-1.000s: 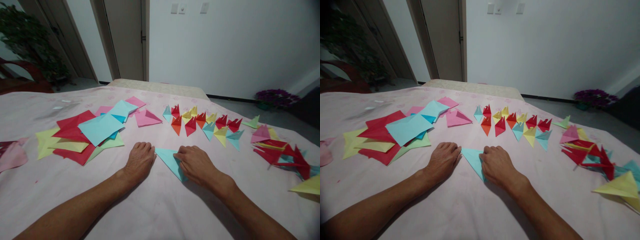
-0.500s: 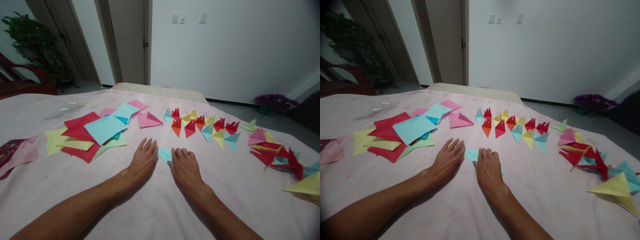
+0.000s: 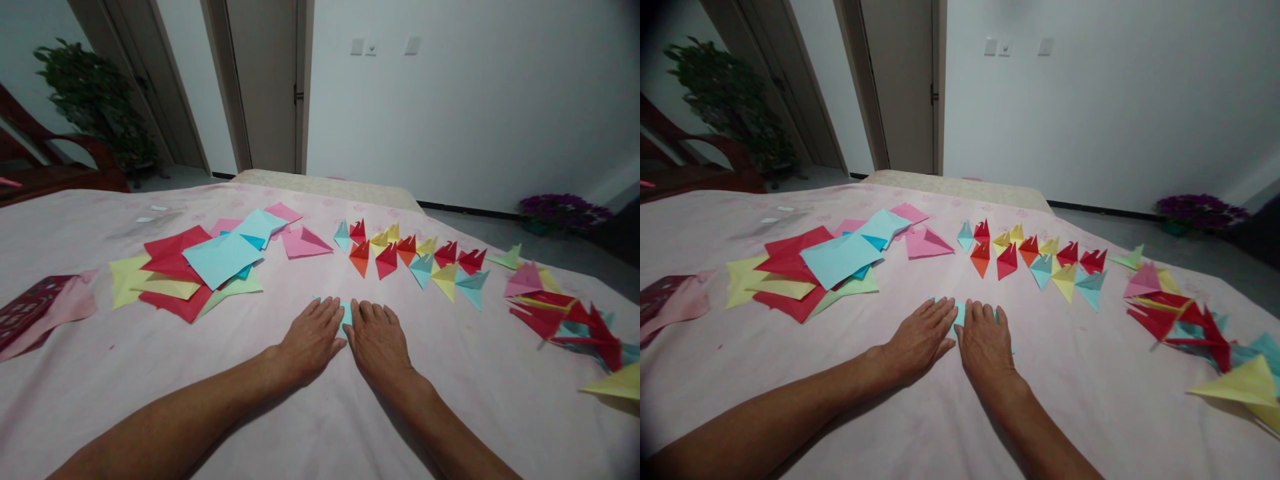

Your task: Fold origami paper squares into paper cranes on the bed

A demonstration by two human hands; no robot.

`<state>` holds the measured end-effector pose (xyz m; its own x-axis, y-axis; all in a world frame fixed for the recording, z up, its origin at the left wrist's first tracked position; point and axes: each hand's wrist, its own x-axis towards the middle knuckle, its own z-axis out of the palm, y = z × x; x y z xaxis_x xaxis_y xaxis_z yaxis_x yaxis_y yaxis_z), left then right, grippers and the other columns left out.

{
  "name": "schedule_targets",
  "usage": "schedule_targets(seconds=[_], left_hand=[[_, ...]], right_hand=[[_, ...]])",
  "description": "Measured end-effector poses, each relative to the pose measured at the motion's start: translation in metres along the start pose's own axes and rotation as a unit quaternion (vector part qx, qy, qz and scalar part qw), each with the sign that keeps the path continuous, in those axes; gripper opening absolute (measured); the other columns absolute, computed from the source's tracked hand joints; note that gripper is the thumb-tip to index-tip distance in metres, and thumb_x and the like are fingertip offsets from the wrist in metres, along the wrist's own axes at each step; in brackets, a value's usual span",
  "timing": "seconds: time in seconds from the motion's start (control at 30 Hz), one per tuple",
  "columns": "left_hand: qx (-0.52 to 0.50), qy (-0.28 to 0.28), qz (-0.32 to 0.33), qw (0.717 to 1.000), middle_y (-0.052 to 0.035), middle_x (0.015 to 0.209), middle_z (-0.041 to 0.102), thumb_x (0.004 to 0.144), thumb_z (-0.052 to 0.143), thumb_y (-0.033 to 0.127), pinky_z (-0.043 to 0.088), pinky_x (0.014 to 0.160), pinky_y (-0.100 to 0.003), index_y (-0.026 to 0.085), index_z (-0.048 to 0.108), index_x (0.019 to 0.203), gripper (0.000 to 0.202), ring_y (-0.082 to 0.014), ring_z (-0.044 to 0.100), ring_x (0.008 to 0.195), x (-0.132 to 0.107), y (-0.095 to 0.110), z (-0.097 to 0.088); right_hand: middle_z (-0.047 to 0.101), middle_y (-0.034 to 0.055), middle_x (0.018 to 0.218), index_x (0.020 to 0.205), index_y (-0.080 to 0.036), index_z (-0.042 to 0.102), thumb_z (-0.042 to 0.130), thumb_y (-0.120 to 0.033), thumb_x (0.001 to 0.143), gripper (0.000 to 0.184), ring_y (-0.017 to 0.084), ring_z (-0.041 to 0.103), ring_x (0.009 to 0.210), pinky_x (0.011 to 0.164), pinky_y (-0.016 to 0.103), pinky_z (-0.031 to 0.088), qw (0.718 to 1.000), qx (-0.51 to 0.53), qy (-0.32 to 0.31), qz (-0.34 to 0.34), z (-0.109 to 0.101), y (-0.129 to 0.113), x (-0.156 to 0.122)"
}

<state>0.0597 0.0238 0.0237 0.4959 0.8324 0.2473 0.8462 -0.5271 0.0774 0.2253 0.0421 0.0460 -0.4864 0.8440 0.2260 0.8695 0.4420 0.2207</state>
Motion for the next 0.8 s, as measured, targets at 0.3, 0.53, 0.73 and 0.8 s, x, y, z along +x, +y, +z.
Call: schedule_targets(seconds=[0.3,0.53,0.73,0.8], left_hand=[[0.027,-0.035,-0.018,0.999,-0.0180,0.155,0.034,0.098,0.035,0.051,0.020,0.118,-0.047,0.010,0.035,0.148,0.064,-0.0269,0.031,0.144,-0.007,-0.015,-0.006],[0.044,-0.047,-0.040,0.997,-0.0165,0.155,0.034,0.097,0.034,0.056,0.019,0.119,-0.048,0.011,0.037,0.148,0.067,-0.0289,0.030,0.145,-0.005,-0.022,-0.003],[0.058,0.027,-0.091,0.994,-0.0223,0.150,0.041,0.095,0.049,0.043,0.028,0.114,-0.054,0.008,0.045,0.141,0.058,-0.0347,0.035,0.141,-0.007,-0.018,-0.011],[0.029,0.075,-0.060,0.995,-0.0202,0.148,0.044,0.095,0.050,0.034,0.036,0.109,-0.050,0.011,0.049,0.137,0.048,-0.0326,0.041,0.137,-0.009,-0.009,-0.016]], right_hand=[[0.062,0.0184,0.126,0.135,-0.006,0.052,0.056,-0.039,0.094,0.053,0.031,0.052,0.115,0.107,0.051,0.029,0.999,0.017,-0.008,0.029,0.002,0.009,-0.012],[0.054,0.0196,0.139,0.138,-0.008,0.049,0.050,-0.040,0.096,0.054,0.034,0.044,0.129,0.111,0.053,0.023,0.998,0.010,-0.034,0.054,0.005,0.026,-0.027],[0.066,0.0102,0.121,0.116,-0.018,0.066,0.047,-0.021,0.094,0.029,0.026,0.056,0.109,0.093,0.040,0.038,0.991,0.086,-0.030,0.098,-0.010,0.062,-0.033],[0.069,0.0073,0.106,0.104,-0.021,0.071,0.050,-0.013,0.090,0.026,0.024,0.057,0.099,0.085,0.036,0.039,0.987,0.113,-0.013,0.109,-0.014,0.069,-0.035]])
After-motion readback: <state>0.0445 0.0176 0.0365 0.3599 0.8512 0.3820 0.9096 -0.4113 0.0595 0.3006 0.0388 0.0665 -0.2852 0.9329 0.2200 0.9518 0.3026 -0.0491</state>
